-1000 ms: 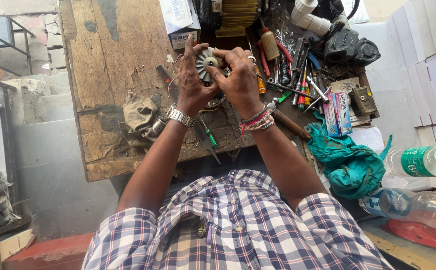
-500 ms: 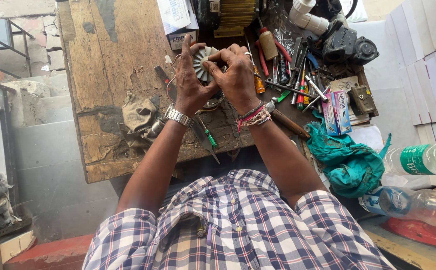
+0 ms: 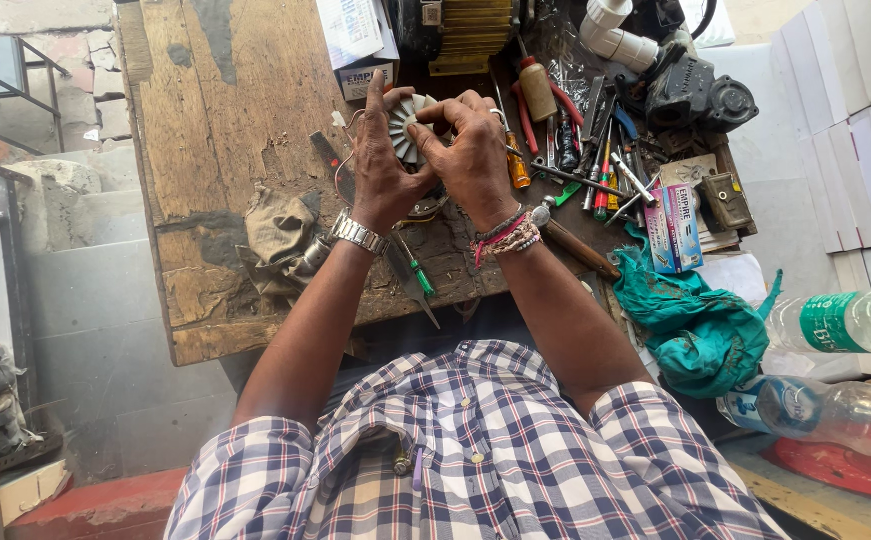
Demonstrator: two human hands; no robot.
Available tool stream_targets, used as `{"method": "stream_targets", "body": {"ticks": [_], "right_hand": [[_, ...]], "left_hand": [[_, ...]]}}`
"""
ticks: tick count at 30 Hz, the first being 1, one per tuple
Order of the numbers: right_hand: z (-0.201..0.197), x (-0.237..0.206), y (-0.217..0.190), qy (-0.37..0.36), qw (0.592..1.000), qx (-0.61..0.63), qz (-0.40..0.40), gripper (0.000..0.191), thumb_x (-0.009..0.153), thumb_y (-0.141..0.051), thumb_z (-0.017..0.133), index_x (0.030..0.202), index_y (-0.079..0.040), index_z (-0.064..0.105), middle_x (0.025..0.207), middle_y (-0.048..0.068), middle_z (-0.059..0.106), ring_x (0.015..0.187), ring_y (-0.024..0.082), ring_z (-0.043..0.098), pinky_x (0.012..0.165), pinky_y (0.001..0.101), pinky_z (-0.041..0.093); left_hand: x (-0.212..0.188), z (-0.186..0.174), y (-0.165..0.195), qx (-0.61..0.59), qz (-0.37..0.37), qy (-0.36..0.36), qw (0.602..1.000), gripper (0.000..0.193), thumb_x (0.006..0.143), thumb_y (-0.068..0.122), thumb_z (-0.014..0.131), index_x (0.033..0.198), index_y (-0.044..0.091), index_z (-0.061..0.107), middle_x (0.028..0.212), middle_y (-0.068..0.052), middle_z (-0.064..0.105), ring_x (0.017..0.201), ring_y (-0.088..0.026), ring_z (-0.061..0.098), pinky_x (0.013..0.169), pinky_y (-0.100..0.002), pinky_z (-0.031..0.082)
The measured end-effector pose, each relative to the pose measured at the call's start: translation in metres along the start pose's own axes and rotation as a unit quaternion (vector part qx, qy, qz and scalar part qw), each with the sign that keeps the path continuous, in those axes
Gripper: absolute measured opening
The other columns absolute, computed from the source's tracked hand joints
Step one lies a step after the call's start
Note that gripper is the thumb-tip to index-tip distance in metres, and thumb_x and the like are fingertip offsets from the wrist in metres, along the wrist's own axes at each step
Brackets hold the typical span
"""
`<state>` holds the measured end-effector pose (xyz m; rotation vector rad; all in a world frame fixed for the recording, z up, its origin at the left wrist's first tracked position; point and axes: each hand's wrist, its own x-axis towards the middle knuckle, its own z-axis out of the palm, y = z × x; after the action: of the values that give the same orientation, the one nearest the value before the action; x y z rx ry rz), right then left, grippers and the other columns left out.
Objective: The person works on a small electric motor placed on a cluttered workbench. They use a hammer to tap the motor housing and then use their hands to adjust and rotate the fan blades attached to the motor shaft.
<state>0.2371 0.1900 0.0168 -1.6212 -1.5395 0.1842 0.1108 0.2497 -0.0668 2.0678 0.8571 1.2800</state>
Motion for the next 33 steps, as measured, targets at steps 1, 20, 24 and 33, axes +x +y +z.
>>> {"method": "stream_targets", "body": {"ticks": [1, 20, 24, 33], "right_hand": [[0.000, 0.000, 0.000, 0.000, 1.000, 0.002, -0.006, 0.018, 0.089, -0.022, 0.084, 0.098, -0.008, 0.078, 0.092, 0.004, 0.063, 0.092, 0.019, 0.057, 0.077, 0.0337, 0.055], [-0.015, 0.017, 0.009, -0.097, 0.995, 0.040, 0.005, 0.017, 0.099, -0.019, 0.072, 0.108, -0.006, 0.077, 0.099, 0.004, 0.066, 0.094, 0.017, 0.064, 0.081, 0.0316, 0.059], [-0.012, 0.019, 0.008, -0.096, 0.994, -0.042, -0.028, 0.013, 0.095, -0.020, 0.079, 0.102, -0.010, 0.082, 0.089, 0.005, 0.065, 0.088, 0.021, 0.059, 0.077, 0.0360, 0.053], [-0.011, 0.027, 0.015, -0.136, 0.985, 0.081, 0.065, 0.015, 0.091, -0.019, 0.079, 0.100, -0.007, 0.079, 0.096, 0.004, 0.066, 0.087, 0.015, 0.067, 0.075, 0.0298, 0.061]], "left_hand": [[0.000, -0.001, 0.000, 0.007, 0.003, 0.003, 1.000, 0.123, 0.081, 0.027, 0.093, 0.166, 0.015, 0.004, 0.150, -0.009, 0.056, 0.139, -0.025, 0.056, 0.121, -0.051, 0.038], [0.000, -0.004, 0.005, -0.003, -0.014, -0.012, 1.000, 0.122, 0.080, 0.030, 0.092, 0.165, 0.014, 0.006, 0.148, -0.009, 0.056, 0.135, -0.025, 0.057, 0.120, -0.049, 0.039], [0.000, -0.005, 0.006, 0.003, -0.011, -0.010, 1.000, 0.122, 0.080, 0.029, 0.092, 0.165, 0.015, 0.005, 0.148, -0.008, 0.057, 0.136, -0.025, 0.057, 0.120, -0.049, 0.039], [-0.001, -0.007, 0.008, 0.001, -0.004, -0.011, 1.000, 0.121, 0.081, 0.029, 0.091, 0.165, 0.015, 0.006, 0.148, -0.009, 0.056, 0.135, -0.026, 0.057, 0.119, -0.049, 0.040]]}}
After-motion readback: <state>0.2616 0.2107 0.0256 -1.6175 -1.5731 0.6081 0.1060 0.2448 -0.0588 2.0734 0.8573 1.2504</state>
